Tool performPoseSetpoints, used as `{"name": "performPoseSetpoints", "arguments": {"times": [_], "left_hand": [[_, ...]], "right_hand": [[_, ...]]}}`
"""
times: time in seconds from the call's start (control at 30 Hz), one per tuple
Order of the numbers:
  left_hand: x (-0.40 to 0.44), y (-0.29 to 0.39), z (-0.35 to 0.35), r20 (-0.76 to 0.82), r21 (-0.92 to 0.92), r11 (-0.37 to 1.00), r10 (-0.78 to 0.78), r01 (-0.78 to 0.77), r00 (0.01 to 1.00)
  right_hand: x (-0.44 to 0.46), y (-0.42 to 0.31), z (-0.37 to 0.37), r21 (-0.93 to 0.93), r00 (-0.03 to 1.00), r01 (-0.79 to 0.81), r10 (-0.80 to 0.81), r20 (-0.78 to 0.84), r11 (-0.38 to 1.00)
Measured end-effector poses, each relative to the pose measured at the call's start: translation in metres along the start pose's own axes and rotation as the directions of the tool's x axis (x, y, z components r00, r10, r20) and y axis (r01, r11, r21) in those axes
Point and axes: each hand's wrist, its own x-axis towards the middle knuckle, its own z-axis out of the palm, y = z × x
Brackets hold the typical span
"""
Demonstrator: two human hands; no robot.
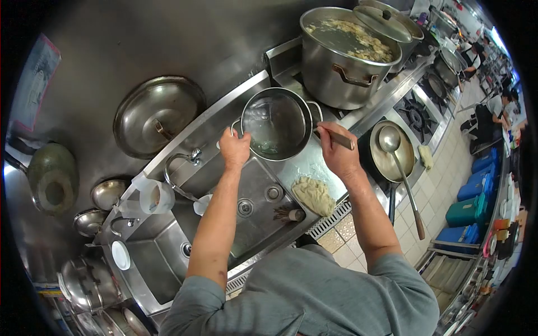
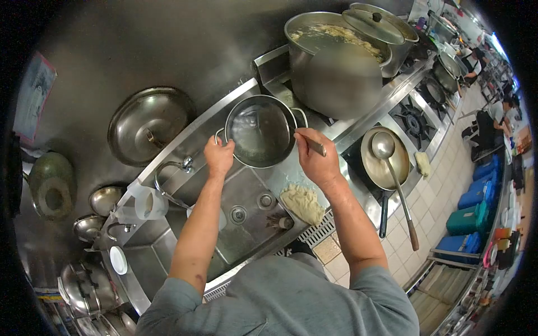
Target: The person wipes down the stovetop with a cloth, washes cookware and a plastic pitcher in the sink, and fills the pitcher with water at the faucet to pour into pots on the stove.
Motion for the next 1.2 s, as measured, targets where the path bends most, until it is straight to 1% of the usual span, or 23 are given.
{"name": "performPoseSetpoints", "arguments": {"times": [0.07,0.1,0.13,0.2,0.23,0.3,0.37,0.43,0.53,0.63,0.67,0.73,0.77,0.83,0.87,0.93,0.97,1.03,1.13,1.17,1.2], "left_hand": [[-0.001,0.006,-0.001,0.016,-0.02,1.0,0.02,-0.02,1.0],[0.0,0.007,-0.002,0.046,-0.025,1.0,0.012,-0.01,0.999],[0.001,0.007,-0.002,0.076,-0.028,1.0,0.003,-0.001,0.997],[0.001,0.009,-0.001,0.083,0.0,1.0,-0.007,0.007,0.996],[0.002,0.01,0.0,0.092,0.028,1.0,-0.016,0.013,0.996],[0.003,0.009,0.001,0.089,0.03,1.0,0.004,-0.007,0.996],[0.003,0.005,0.001,0.09,0.037,0.999,0.025,-0.029,0.996],[0.004,0.0,0.002,0.08,-0.008,0.997,0.071,-0.07,0.994],[0.005,-0.007,0.002,0.083,-0.056,0.994,0.094,-0.09,0.992],[0.007,-0.013,-0.005,0.111,-0.068,0.993,0.101,-0.093,0.989],[0.008,-0.016,-0.009,0.108,-0.067,0.994,0.096,-0.09,0.989],[0.01,-0.023,-0.017,0.174,0.011,0.994,0.105,-0.108,0.979],[0.01,-0.028,-0.019,0.169,0.013,0.995,0.097,-0.101,0.981],[0.011,-0.039,-0.019,0.199,-0.065,0.987,0.158,-0.148,0.967],[0.011,-0.039,-0.023,0.192,-0.063,0.989,0.146,-0.137,0.97],[0.013,-0.04,-0.03,0.218,-0.045,0.974,0.228,-0.224,0.949],[0.013,-0.044,-0.031,0.213,-0.043,0.977,0.215,-0.21,0.953],[0.014,-0.053,-0.035,0.273,-0.053,0.98,0.2,-0.193,0.941],[0.009,-0.06,-0.04,0.252,-0.085,0.98,0.198,-0.182,0.947],[0.009,-0.064,-0.043,0.244,-0.083,0.982,0.184,-0.169,0.952],[0.009,-0.068,-0.046,0.307,-0.002,0.988,0.15,-0.157,0.94]], "right_hand": [[0.008,-0.01,-0.013,0.069,0.96,0.269,-0.274,0.058,0.961],[0.007,-0.014,-0.02,0.063,0.945,0.295,-0.301,0.129,0.953],[0.003,-0.015,-0.021,0.064,0.944,0.297,-0.303,0.131,0.953],[-0.005,-0.016,-0.022,0.066,0.929,0.331,-0.337,0.15,0.941],[-0.008,-0.015,-0.023,0.066,0.929,0.331,-0.337,0.152,0.942],[-0.014,-0.013,-0.024,0.066,0.927,0.361,-0.366,0.081,0.93],[-0.021,-0.006,-0.025,0.063,0.937,0.336,-0.34,0.079,0.94],[-0.025,-0.003,-0.025,0.057,0.947,0.31,-0.313,0.072,0.949],[-0.025,0.002,-0.024,0.06,0.947,0.313,-0.316,0.053,0.948],[-0.028,0.008,-0.021,0.052,0.953,0.29,-0.294,0.075,0.956],[-0.029,0.007,-0.02,0.068,0.955,0.285,-0.289,0.066,0.956],[-0.032,0.007,-0.015,0.088,0.956,0.282,-0.288,0.064,0.955],[-0.036,0.006,-0.013,0.09,0.952,0.29,-0.297,0.071,0.953],[-0.042,0.004,-0.008,0.098,0.946,0.302,-0.311,0.089,0.948],[-0.046,0.001,-0.006,0.096,0.951,0.277,-0.287,0.113,0.956],[-0.053,0.0,-0.001,0.099,0.951,0.256,-0.269,0.15,0.961],[-0.057,0.0,0.001,0.102,0.943,0.272,-0.286,0.173,0.957],[-0.068,0.002,0.01,0.122,0.932,0.276,-0.296,0.211,0.953],[-0.084,-0.007,0.018,0.095,0.913,0.313,-0.327,0.244,0.945],[-0.091,-0.009,0.023,0.107,0.922,0.287,-0.305,0.24,0.952],[-0.096,-0.011,0.027,0.113,0.916,0.291,-0.311,0.253,0.95]]}}
